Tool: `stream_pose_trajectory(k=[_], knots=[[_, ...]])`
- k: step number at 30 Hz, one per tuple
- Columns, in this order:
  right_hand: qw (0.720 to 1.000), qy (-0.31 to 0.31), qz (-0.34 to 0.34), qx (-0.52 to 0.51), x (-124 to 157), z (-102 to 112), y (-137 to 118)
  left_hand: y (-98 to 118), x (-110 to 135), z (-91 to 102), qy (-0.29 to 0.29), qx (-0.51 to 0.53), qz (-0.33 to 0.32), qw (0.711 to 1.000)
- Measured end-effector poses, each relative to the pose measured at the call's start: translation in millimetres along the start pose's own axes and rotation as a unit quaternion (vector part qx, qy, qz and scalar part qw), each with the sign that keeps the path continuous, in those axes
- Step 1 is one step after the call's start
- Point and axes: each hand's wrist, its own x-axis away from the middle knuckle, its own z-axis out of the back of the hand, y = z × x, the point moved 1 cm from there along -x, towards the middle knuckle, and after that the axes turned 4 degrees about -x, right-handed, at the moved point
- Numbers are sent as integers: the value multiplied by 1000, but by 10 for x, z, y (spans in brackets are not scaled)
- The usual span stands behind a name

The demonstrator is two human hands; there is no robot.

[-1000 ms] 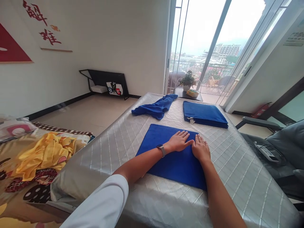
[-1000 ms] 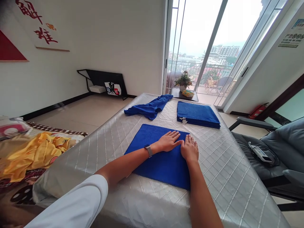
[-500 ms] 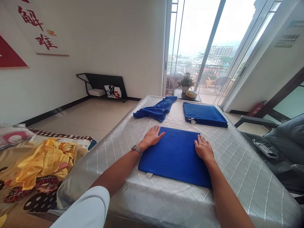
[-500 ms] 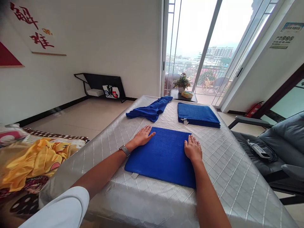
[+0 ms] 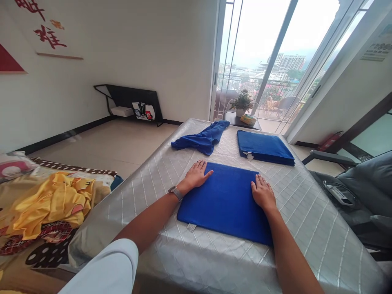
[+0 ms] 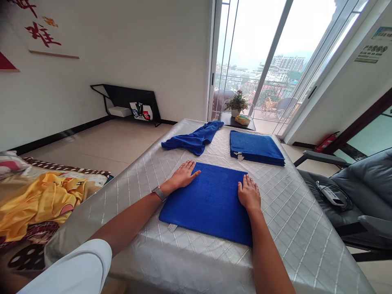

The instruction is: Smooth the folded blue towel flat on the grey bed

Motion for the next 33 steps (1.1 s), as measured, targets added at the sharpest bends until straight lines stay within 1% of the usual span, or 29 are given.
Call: stream_pose_trajectory(k=[12, 21, 27, 29, 33], knots=[[1000, 4, 1, -21, 2, 0, 9, -24, -35, -43, -7, 2, 1, 1000], [1000, 0, -5, -18, 17, 41, -22, -29, -24, 62, -10, -8, -4, 1000], [1000, -6, -5, -18, 21, 38, -25, -62, -22, 62, 1, -3, -6, 1000], [1000, -14, -3, -20, 10, 66, -24, -68, -22, 53, 0, -6, -7, 1000], [998, -49, -6, -26, -57, 165, -43, -84, -15, 35, -11, -7, -11, 1000]])
